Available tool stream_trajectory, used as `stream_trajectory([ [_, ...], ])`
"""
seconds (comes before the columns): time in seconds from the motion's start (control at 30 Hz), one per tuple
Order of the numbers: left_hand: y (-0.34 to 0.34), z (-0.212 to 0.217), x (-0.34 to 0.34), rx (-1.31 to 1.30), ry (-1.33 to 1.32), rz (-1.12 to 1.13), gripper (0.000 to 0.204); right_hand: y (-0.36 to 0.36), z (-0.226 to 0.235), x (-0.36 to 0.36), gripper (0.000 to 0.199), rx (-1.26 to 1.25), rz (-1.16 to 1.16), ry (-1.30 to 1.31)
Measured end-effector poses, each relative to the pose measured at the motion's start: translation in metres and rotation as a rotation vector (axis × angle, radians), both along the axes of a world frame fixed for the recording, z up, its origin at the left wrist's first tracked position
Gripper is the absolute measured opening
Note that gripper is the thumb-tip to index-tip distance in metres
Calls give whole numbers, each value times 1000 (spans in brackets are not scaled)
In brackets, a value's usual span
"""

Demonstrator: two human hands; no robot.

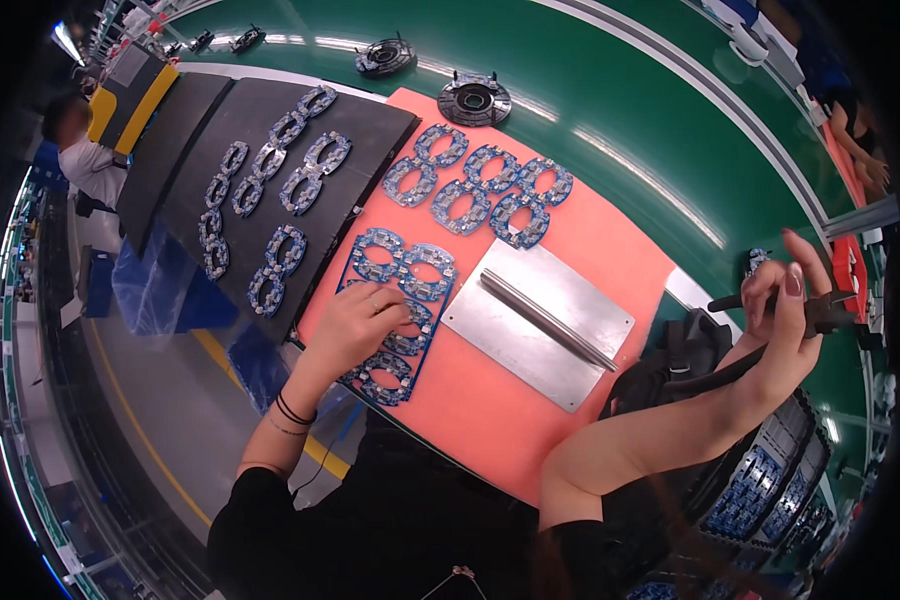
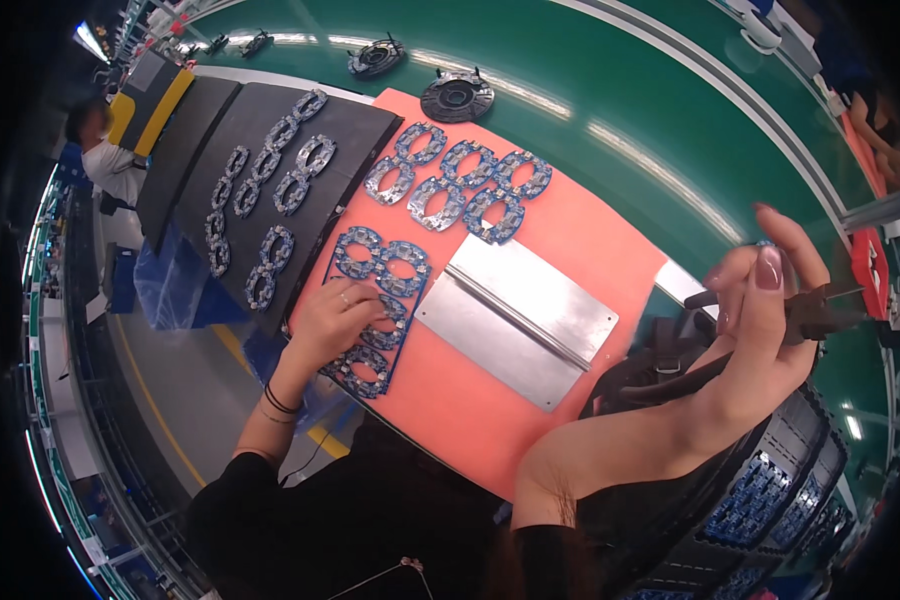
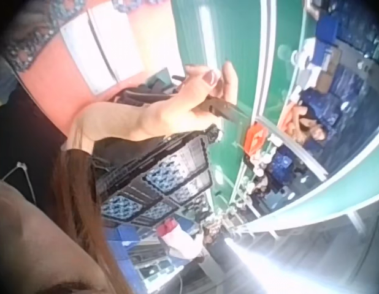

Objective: Assemble LED lighting components by snapping apart circuit boards and organizing them into trays on an assembly line.

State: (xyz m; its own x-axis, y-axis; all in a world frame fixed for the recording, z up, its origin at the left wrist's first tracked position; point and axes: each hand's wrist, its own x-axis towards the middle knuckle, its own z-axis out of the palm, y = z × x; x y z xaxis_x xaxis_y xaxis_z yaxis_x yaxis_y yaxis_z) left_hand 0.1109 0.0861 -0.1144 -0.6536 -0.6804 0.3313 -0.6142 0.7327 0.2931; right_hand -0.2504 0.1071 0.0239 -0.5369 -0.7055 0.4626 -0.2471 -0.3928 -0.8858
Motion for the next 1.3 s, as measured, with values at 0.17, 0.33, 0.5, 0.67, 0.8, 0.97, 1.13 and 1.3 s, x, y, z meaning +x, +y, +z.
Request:
stream_trajectory([
  [0.17,0,6,-2,15,-18,5,22,2,-3,-4,34,-20,7,13],
  [0.33,-2,9,1,69,-84,-29,19,1,-9,-12,36,-34,24,-6],
  [0.5,-6,8,6,153,-1,-11,9,6,-7,-20,36,-13,-1,-27],
  [0.67,2,23,-1,240,164,74,12,3,-9,-22,37,-14,-14,-23],
  [0.8,10,21,-4,545,619,129,13,5,-9,-22,38,-12,5,-21],
  [0.97,16,22,7,736,1001,203,10,10,-7,-20,37,-7,8,2],
  [1.13,65,75,124,542,573,639,7,6,-14,-26,37,-19,-16,-68],
  [1.3,108,124,161,-163,-231,1207,19,5,-8,-36,38,-14,12,-45],
])
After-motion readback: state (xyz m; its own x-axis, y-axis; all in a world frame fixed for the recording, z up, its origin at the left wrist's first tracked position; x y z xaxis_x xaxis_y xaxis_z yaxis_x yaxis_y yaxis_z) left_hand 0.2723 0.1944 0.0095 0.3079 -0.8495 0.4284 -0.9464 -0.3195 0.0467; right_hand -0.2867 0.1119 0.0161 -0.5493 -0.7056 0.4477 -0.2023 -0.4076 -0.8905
